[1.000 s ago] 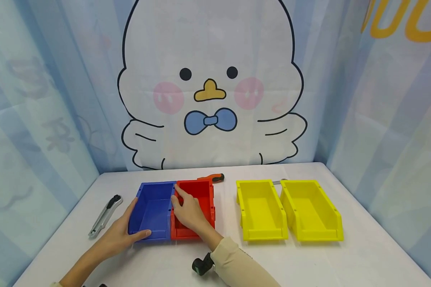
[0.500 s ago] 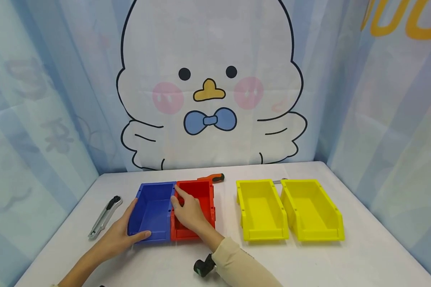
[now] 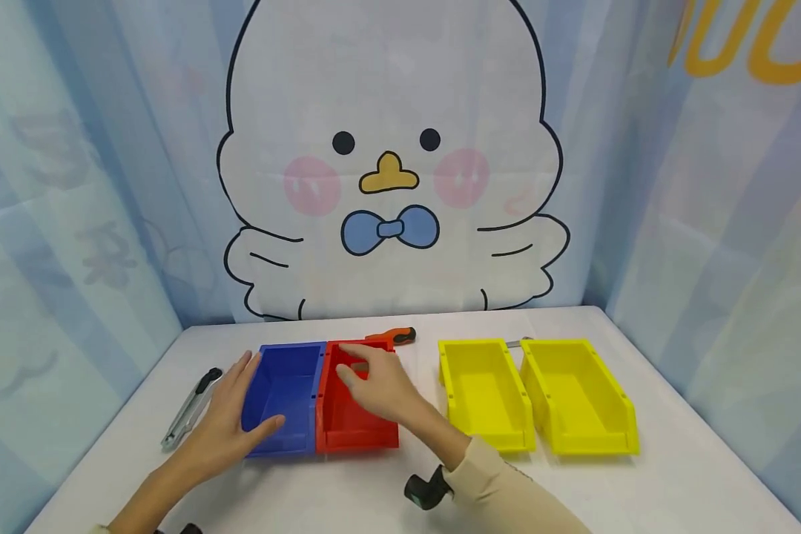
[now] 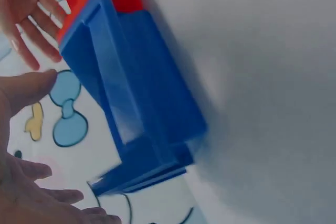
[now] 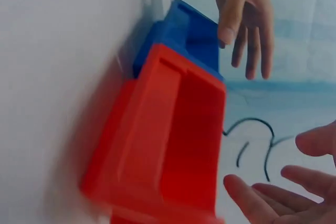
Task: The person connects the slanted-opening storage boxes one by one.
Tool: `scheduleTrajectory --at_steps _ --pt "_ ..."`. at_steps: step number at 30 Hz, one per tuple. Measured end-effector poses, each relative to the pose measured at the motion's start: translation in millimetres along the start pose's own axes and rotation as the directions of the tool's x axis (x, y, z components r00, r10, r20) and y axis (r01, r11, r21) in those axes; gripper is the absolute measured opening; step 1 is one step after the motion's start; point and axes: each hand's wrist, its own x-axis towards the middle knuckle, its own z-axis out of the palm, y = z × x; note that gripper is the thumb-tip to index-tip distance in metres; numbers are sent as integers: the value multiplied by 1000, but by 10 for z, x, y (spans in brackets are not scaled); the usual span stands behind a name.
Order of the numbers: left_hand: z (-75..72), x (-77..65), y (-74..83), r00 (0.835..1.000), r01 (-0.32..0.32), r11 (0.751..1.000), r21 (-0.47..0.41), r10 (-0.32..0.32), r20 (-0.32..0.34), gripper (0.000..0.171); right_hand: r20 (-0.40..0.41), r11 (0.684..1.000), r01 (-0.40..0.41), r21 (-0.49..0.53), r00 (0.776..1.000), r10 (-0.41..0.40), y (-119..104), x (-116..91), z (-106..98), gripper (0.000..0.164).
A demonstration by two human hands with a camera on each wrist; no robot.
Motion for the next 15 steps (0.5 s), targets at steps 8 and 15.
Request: scheduleTrajectory --at_steps 8,15 --pt "107 112 296 997 13 994 -107 -4 82 98 -152 990 -87 -110 986 70 167 -250 -704 46" --pt "330 117 393 976 122 970 -210 -79 202 101 -250 933 -194 -302 961 118 570 -507 -1203 48"
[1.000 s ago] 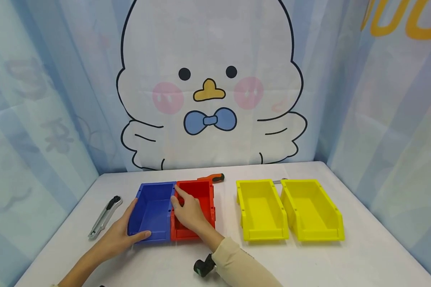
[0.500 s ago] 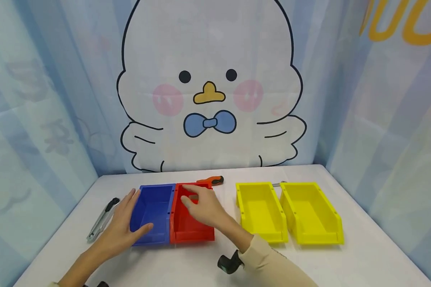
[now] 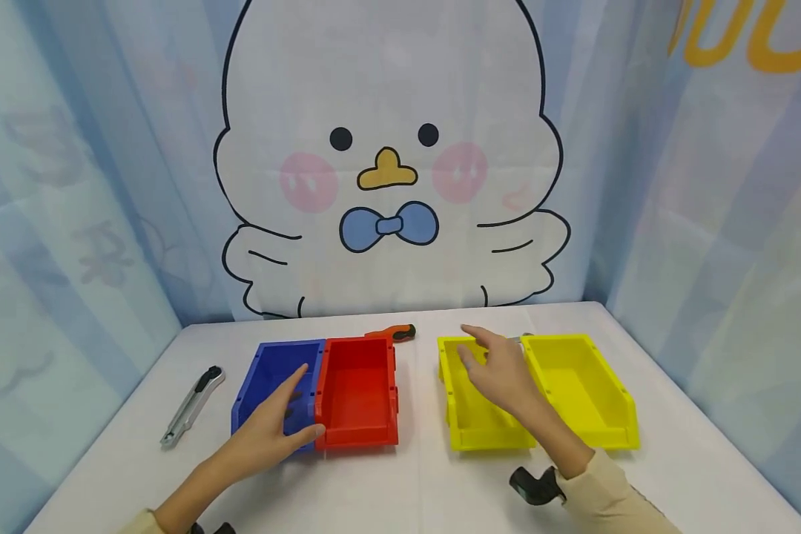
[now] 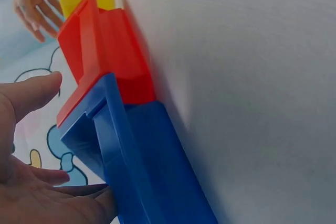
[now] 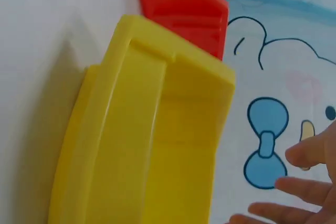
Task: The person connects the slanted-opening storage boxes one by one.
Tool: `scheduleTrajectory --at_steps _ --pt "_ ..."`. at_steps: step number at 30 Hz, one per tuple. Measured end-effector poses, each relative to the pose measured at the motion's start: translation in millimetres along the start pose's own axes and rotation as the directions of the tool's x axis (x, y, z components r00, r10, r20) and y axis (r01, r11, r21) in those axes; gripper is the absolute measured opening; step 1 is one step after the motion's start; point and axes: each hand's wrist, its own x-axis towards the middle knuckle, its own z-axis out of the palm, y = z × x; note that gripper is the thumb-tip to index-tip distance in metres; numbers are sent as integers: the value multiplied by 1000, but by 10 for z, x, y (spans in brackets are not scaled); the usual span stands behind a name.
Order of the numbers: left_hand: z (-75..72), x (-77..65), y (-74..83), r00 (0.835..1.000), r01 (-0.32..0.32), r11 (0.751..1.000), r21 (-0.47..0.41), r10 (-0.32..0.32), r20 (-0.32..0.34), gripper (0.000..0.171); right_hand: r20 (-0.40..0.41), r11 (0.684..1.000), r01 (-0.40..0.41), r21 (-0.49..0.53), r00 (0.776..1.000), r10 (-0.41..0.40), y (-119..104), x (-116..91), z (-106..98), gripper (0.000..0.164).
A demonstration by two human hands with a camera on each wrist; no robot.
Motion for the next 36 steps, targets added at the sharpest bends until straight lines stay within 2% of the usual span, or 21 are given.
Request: scheduleTrajectory --at_steps 5,10,17,22,32,36 --pt "72 43 12 1000 2 1000 -9 -2 31 104 -27 989 -87 -117 996 84 247 -10 -134 52" --pt "101 89 7 999 21 1000 3 -21 46 107 4 979 -122 -163 992 124 372 -12 -163 59" --pt "121 113 -20 998 29 999 19 -30 58 110 69 972 -192 -136 977 203 438 -32 -82 68" --pt "128 118 -17 996 41 998 49 -45 74 112 78 965 -232 -126 967 243 451 -60 -38 72" --pt "127 106 -38 996 32 997 72 -37 82 117 95 951 -283 -126 951 296 464 -87 -41 68" --pt "130 102 -51 996 27 997 76 -33 83 117 112 953 -272 -136 951 287 493 -111 -36 68"
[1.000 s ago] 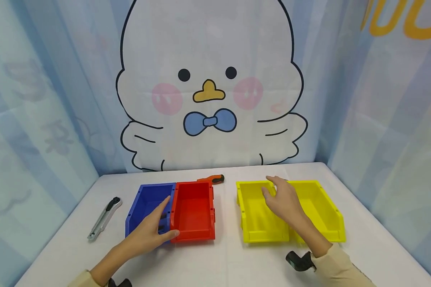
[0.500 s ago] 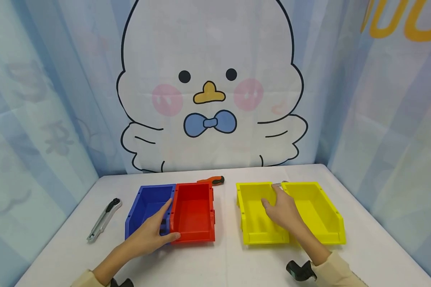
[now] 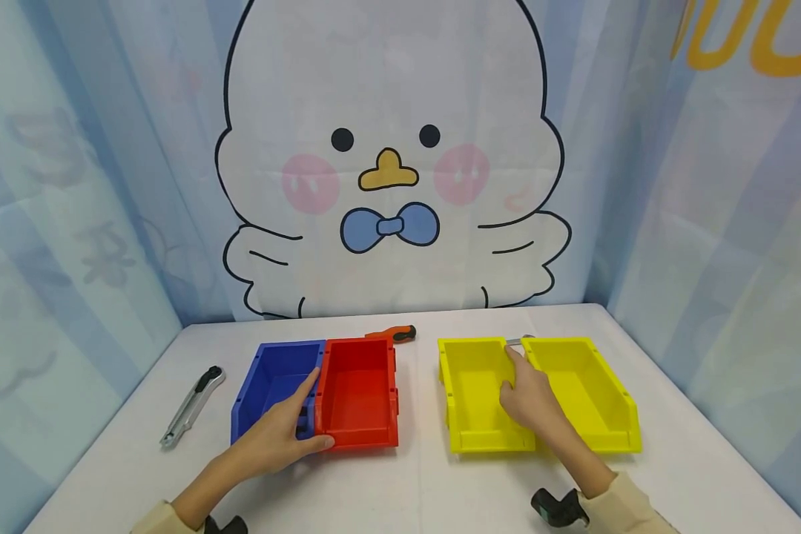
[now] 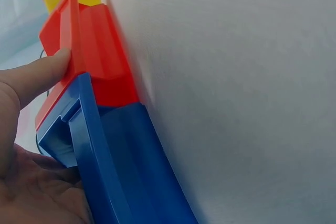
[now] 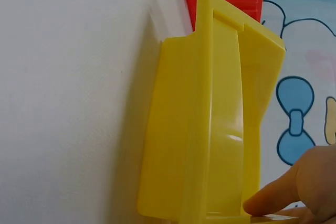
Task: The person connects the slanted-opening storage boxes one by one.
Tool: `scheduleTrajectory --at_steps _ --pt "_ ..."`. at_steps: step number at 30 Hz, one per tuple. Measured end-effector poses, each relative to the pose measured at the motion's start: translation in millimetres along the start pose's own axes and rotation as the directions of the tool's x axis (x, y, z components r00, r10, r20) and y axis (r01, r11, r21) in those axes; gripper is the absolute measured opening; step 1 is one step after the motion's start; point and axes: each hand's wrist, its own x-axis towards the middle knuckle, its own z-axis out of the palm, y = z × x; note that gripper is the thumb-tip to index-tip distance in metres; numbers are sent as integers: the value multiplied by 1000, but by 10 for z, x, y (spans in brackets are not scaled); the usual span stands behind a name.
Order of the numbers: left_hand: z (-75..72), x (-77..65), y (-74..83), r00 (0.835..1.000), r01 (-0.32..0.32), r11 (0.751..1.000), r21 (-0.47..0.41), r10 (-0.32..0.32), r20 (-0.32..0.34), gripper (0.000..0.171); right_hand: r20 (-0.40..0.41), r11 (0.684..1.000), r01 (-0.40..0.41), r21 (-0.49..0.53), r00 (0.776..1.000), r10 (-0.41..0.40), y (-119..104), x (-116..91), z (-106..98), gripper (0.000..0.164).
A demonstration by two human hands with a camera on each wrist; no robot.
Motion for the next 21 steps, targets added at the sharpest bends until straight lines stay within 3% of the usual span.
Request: scheduleTrajectory --at_steps 21 --pt "-16 -16 21 1000 15 1000 12 -15 8 116 -69 996 94 -3 993 -94 -122 -10 36 61"
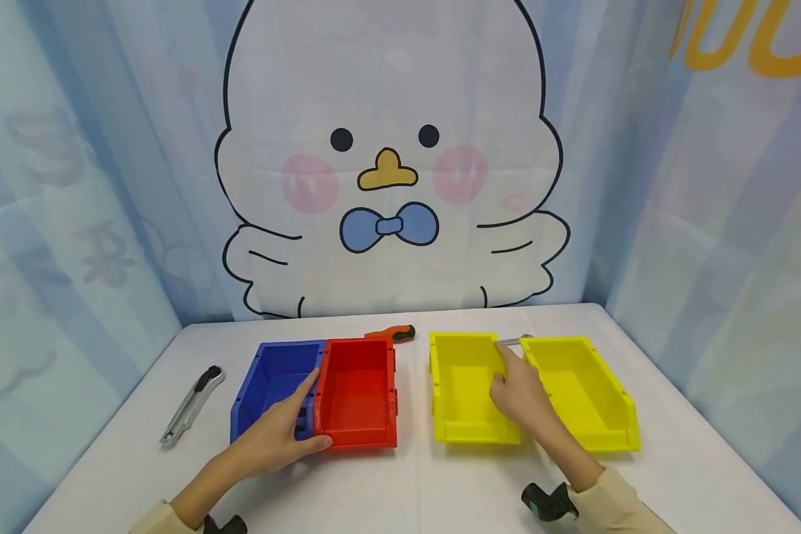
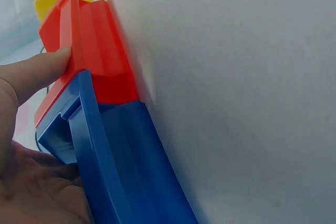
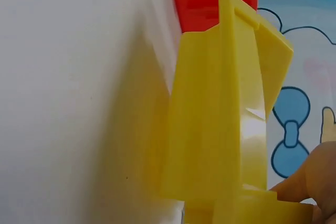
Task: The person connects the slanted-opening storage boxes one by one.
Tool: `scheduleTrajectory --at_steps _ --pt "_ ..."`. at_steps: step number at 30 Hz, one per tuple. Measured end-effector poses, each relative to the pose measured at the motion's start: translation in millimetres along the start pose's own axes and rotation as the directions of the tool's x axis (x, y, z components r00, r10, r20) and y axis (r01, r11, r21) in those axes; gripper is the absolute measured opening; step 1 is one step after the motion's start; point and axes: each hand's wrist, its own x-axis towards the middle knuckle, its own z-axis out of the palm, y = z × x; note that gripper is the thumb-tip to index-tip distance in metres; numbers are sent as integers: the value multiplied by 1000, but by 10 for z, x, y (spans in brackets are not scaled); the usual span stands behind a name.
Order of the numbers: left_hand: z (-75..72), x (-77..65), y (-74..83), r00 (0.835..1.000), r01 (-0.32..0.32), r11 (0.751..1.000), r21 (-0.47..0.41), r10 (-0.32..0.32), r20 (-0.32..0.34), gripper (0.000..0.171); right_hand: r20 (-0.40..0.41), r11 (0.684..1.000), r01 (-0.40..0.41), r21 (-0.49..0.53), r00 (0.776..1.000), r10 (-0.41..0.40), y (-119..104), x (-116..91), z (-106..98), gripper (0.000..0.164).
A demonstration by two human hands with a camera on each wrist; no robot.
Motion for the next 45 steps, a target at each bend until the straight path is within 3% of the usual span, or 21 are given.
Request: scheduleTrajectory --at_steps 9,22,45 --pt "23 -5 -15 1000 -4 1000 20 4 -14 115 -25 997 77 5 997 -77 -207 66 -22 59" --pt "29 -4 -11 1000 13 1000 8 -13 -17 116 -3 997 70 39 998 -70 -474 115 -21 59" --pt "9 3 -14 1000 2 1000 6 -2 -12 115 -3 996 67 61 998 -67 -533 121 2 59"
